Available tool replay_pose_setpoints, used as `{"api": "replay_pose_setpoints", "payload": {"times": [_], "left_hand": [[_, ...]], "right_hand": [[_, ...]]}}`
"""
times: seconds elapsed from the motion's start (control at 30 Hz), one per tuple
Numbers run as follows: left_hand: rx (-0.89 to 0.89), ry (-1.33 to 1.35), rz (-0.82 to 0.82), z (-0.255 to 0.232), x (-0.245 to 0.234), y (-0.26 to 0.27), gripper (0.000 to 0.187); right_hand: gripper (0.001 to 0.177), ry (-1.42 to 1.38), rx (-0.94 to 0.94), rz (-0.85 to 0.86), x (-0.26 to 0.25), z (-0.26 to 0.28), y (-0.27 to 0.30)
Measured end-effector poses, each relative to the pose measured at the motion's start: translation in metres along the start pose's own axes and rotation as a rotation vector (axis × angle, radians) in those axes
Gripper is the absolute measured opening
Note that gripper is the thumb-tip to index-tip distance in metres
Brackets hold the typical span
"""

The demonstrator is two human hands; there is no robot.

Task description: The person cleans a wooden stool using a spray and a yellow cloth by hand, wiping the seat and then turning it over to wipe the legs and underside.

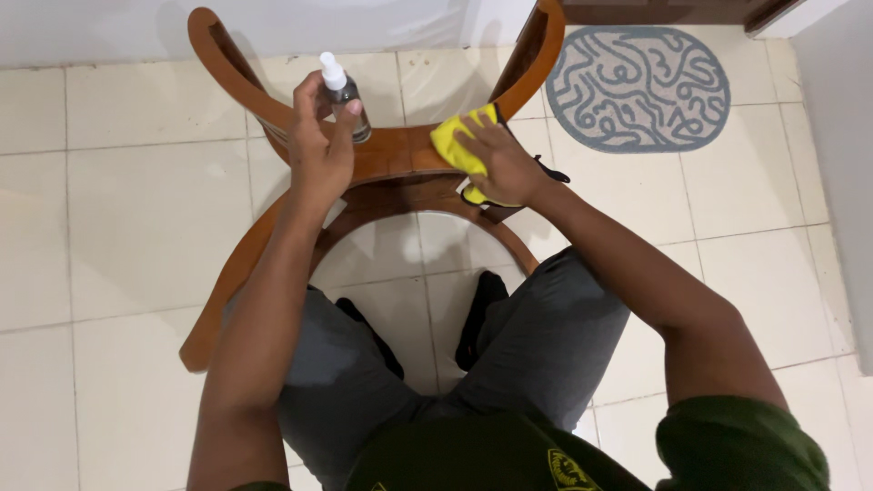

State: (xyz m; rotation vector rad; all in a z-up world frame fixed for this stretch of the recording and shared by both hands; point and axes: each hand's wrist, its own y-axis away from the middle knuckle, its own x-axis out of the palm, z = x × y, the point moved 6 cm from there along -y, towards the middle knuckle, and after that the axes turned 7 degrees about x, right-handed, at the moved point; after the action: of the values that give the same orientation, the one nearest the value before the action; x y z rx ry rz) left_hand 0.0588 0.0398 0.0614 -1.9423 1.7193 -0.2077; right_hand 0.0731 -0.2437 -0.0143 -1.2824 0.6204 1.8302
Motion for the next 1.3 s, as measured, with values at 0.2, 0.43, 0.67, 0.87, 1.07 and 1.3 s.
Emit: {"api": "replay_pose_setpoints", "payload": {"times": [0.2, 0.43, 0.67, 0.87, 1.07, 1.3], "left_hand": [[-0.008, -0.026, -0.025, -0.003, -0.002, 0.0, 0.049], [0.03, 0.039, -0.069, -0.005, -0.006, -0.002, 0.046], [0.031, 0.009, -0.068, -0.002, -0.004, -0.001, 0.047], [0.045, 0.033, -0.045, -0.004, 0.0, 0.002, 0.046], [-0.003, 0.07, -0.007, 0.002, 0.001, 0.004, 0.047], [0.0, 0.04, -0.01, 0.001, 0.002, 0.005, 0.048]], "right_hand": [[0.063, -0.32, 0.181, -0.25, -0.022, -0.022, -0.015], [0.074, -0.082, 0.138, -0.222, 0.001, 0.043, -0.048], [0.073, 0.262, 0.177, -0.225, 0.048, 0.082, -0.055], [0.064, 0.279, 0.049, -0.195, 0.06, 0.053, -0.04], [0.089, 0.243, 0.136, 0.045, 0.03, 0.05, -0.014], [0.083, 0.327, 0.279, -0.013, 0.025, 0.041, 0.005]]}}
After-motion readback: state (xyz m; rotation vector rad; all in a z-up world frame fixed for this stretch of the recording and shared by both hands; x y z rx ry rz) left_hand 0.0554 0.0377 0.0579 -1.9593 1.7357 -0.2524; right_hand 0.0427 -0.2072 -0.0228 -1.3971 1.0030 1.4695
